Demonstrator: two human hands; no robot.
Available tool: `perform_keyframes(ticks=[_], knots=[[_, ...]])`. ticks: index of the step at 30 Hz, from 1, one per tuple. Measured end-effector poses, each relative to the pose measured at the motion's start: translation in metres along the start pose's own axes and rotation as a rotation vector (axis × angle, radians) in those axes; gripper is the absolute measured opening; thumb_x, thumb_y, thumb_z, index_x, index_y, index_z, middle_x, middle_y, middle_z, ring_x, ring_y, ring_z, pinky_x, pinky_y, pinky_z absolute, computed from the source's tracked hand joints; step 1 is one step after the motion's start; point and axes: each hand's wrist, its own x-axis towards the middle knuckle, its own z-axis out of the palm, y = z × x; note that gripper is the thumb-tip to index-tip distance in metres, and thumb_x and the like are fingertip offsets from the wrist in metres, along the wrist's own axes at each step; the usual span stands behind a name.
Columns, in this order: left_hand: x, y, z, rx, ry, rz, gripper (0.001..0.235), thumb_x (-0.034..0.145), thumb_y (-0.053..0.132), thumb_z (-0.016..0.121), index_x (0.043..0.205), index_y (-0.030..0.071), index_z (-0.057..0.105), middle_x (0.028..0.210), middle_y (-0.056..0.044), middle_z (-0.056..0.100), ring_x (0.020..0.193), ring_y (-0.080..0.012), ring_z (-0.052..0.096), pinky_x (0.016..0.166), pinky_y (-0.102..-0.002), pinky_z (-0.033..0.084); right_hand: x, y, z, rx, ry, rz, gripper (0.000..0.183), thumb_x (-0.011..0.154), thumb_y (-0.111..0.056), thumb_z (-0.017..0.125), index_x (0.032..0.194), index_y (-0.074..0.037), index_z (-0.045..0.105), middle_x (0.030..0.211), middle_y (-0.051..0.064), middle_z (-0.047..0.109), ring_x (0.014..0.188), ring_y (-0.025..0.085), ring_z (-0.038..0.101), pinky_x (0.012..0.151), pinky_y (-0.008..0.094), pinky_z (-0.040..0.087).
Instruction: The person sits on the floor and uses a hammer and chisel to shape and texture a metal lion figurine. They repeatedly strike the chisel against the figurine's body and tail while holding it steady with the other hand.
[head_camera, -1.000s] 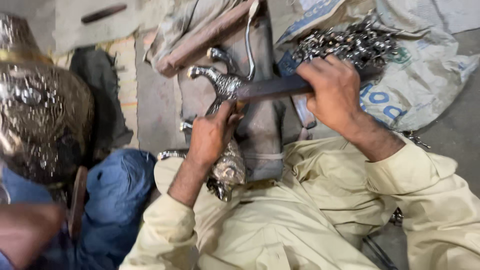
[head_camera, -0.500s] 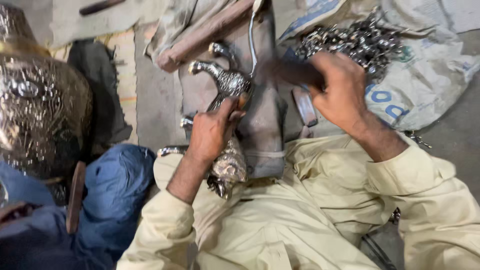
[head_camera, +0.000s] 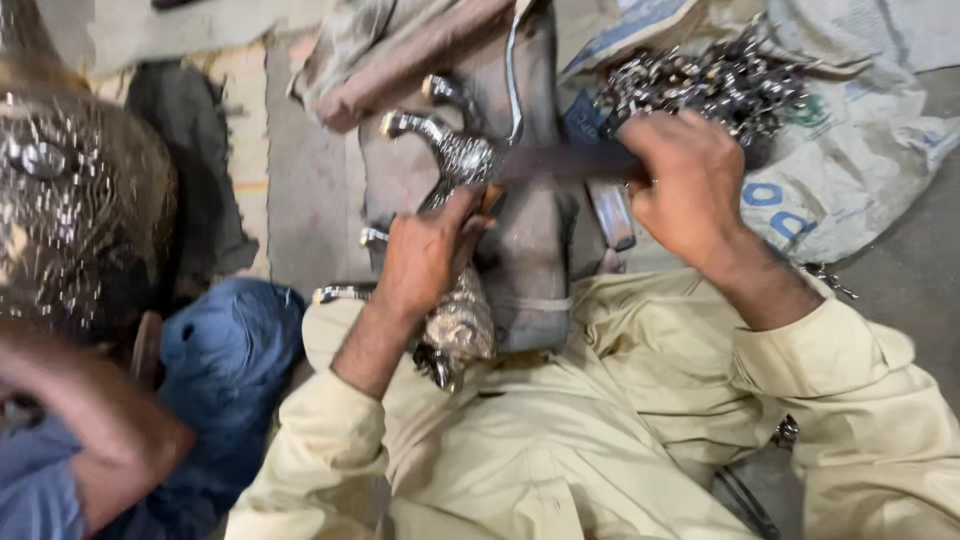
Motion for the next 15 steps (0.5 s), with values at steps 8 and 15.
perform_keyframes(ticks=[8,15], knots=[[-0.004,-0.003,0.001,0.005,-0.018,-0.022,0.03,0.102,0.024,0.069,0.127,0.012,0.06,0.086,-0.015,0.073,0.075,-0.0359,0.072,0.06,-0.047,0.054,-0.004,0.004,-0.001,-0.386,-0.037,-0.365,0.04,0.07,0.001,0.073,0.108,-0.007,0.065,0.104,0.014,0.069,0.094,0.038,0.063,0.08,0.049,0.048],[-0.004,-0.004,-0.001,0.043,-0.036,0.009,0.032,0.102,0.026,0.071,0.13,0.015,0.061,0.086,-0.016,0.073,0.072,-0.0354,0.071,0.058,-0.046,0.053,-0.006,-0.004,0.001,-0.195,-0.006,-0.238,0.035,0.08,-0.001,0.075,0.113,-0.004,0.064,0.1,0.017,0.065,0.094,0.04,0.062,0.081,0.05,0.047]])
